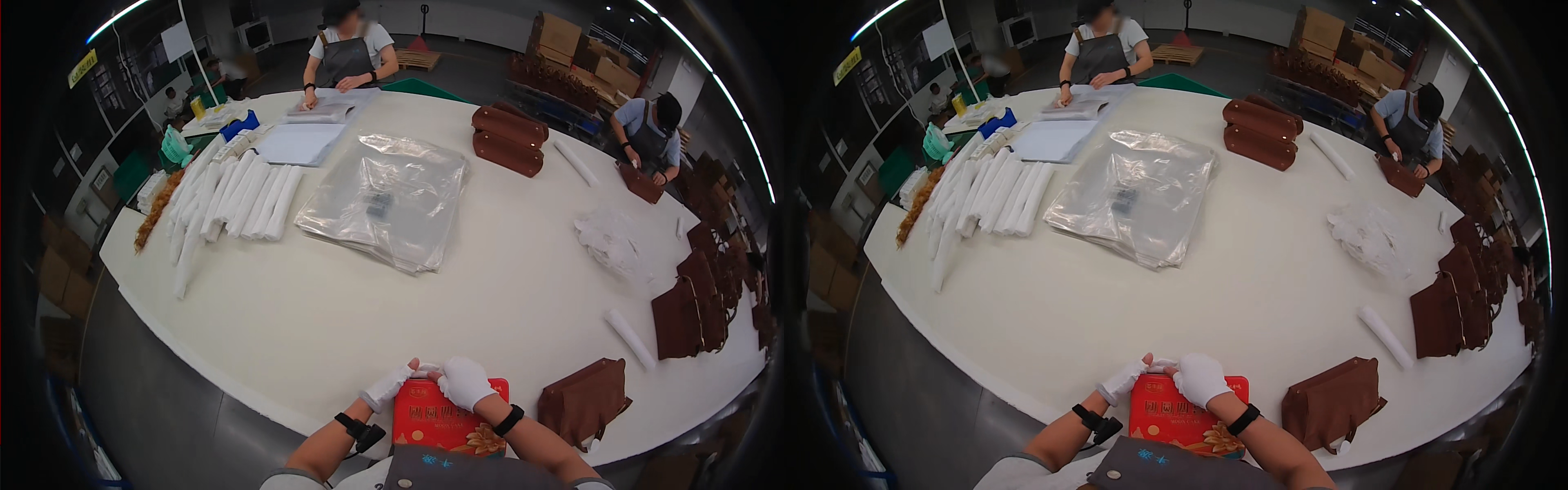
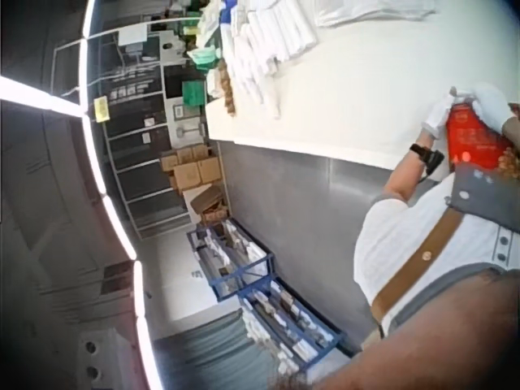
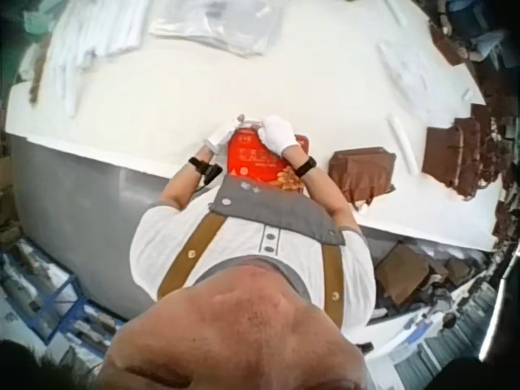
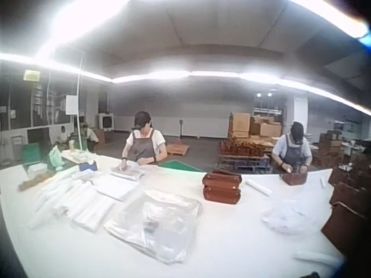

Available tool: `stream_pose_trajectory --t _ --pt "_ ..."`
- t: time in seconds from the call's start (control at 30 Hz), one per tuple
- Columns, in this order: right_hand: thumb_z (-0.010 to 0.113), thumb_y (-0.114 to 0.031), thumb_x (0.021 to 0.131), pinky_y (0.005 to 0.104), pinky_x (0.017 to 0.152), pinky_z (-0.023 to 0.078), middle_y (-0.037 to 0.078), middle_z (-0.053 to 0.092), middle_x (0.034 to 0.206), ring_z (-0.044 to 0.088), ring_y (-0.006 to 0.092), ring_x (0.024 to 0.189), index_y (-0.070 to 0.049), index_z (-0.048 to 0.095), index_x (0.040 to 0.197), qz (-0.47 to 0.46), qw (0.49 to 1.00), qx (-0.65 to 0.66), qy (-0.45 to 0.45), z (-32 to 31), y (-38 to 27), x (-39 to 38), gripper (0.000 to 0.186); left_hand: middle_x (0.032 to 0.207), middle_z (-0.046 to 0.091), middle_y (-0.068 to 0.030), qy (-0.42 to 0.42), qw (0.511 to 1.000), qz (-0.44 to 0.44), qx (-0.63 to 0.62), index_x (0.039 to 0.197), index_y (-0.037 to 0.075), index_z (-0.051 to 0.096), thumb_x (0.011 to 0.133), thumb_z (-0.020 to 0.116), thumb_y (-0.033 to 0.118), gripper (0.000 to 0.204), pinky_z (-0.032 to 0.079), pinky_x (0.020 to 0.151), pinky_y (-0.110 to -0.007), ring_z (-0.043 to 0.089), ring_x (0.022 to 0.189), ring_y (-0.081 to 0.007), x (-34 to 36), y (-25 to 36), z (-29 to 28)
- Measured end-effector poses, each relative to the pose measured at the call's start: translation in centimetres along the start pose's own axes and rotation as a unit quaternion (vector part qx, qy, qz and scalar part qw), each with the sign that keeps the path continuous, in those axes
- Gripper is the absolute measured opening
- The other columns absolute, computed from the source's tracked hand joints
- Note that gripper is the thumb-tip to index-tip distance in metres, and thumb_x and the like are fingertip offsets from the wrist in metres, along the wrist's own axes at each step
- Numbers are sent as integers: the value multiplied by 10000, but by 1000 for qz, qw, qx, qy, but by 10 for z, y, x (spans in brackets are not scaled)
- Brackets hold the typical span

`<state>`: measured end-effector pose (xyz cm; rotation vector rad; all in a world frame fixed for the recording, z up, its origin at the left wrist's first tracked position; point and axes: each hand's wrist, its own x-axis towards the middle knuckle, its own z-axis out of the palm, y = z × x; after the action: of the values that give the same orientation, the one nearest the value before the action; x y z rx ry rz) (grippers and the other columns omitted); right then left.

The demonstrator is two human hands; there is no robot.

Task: The person inserts white foam tubes into the handles of brown handbags to maintain their shape. They also place small white packing pellets into the bags and zip them closed. The process is repeated for multiple bags on a large white table.

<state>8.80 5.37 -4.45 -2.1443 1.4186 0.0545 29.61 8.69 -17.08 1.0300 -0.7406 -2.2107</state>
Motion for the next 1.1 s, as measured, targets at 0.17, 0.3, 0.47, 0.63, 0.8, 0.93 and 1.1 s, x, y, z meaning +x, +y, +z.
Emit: stream_pose_trajectory --t 0.17,0.3,0.47,0.63,0.8,0.93,1.1 --pt "543 -459 987 511 726 536 238 696 783 685 425 774 -6 723 813 1 1000 1 -3 5 7 1 517 1347 637 -128 -79 992 5 -99 1413 -17 536 1087 304 563 704 464 1062 -306 608 1208 -199 -1 13 17" --pt "564 -433 971 504 710 530 220 696 772 685 414 762 -25 727 825 15 999 1 -50 -1 8 -1 463 1375 621 -145 -79 993 -5 -91 1425 -46 512 1080 270 590 764 455 1083 -322 603 1234 -218 3 1 3" --pt "632 -386 940 479 717 515 185 681 787 671 393 754 -44 693 943 -95 994 53 -11 -21 -20 -36 348 1341 644 -137 -65 997 29 -31 1394 -42 553 1078 311 583 741 471 1059 -323 610 1219 -210 -16 3 6" --pt "707 -297 894 479 714 481 151 646 815 640 364 800 -44 635 976 -90 996 3 -27 -48 -19 -79 275 1336 648 -133 -23 989 46 139 1408 -29 554 1080 406 522 658 423 1094 -320 577 1243 -183 -14 45 37" --pt "723 -211 857 435 714 485 89 611 822 627 314 804 -102 666 955 -146 982 25 -120 -81 -38 -146 158 1316 658 -147 225 922 266 168 1445 -22 497 1078 496 403 562 442 1062 -307 600 1216 -196 -30 20 18" --pt "753 -175 794 425 689 480 50 614 810 625 290 793 -151 703 936 -104 991 54 -70 -87 -11 -205 153 1122 690 -129 354 847 128 376 1351 -14 536 970 693 289 512 530 831 -303 673 979 -193 -67 8 42" --pt "835 -17 615 325 609 426 33 623 772 556 219 657 -103 750 862 11 984 78 159 -122 22 -281 275 1063 623 -208 315 771 160 531 1363 29 497 905 663 205 518 533 805 -469 650 910 -392 -86 -28 65"
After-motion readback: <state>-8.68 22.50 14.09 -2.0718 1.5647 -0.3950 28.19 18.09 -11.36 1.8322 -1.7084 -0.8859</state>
